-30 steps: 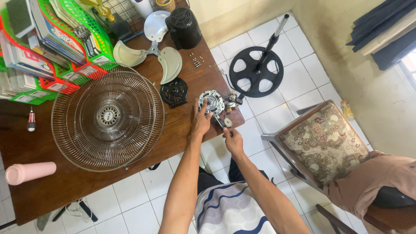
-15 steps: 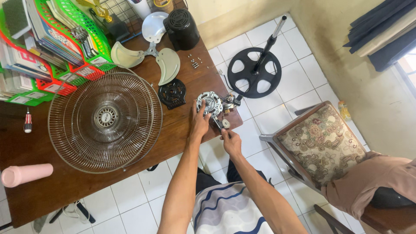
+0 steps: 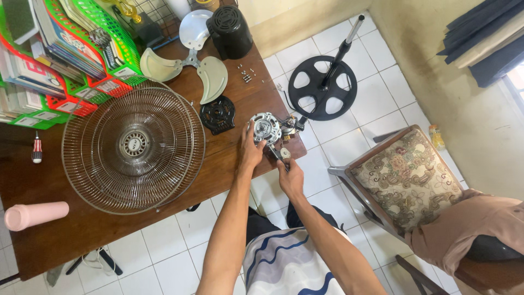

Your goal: The person disassembles a fan motor housing, removes screws, and reassembles the unit using a screwdriver. They handle the motor, screws, and fan components on a wooden table, then place the reassembled motor back on the table.

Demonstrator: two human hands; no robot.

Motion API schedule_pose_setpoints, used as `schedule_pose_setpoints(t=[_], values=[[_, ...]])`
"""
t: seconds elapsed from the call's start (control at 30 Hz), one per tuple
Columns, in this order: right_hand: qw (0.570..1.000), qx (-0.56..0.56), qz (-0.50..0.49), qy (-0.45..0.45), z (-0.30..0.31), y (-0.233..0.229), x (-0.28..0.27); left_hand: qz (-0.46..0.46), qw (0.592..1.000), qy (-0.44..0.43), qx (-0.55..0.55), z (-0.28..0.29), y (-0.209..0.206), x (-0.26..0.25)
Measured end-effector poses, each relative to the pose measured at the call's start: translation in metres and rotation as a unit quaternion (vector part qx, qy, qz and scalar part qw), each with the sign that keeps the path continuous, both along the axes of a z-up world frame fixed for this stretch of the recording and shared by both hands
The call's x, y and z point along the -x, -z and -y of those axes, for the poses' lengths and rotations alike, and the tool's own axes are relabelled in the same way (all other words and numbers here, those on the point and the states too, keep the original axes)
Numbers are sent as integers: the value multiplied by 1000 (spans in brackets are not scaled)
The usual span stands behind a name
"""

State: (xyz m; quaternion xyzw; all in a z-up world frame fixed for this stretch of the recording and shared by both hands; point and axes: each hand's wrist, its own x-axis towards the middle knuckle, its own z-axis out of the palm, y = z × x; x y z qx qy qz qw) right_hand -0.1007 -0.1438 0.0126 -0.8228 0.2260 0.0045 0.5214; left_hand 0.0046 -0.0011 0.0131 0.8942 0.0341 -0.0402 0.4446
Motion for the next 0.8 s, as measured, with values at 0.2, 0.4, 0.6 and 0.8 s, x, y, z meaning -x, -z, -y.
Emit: schedule_pose_setpoints(t=[0.2, 0.4, 0.6, 0.8], values=[[998, 43, -42, -18, 0, -24, -3, -43, 999, 0, -33, -1, 1, 0], [995, 13, -92, -33, 6, -16, -7, -32, 999, 2, -24, -2, 7, -1], [995, -28, -86, -31, 9, 6, -6, -27, 999, 13, -32, -5, 8, -3], [1000, -11, -25, 5, -3, 5, 6, -25, 999, 18, -35, -5, 5, -3]])
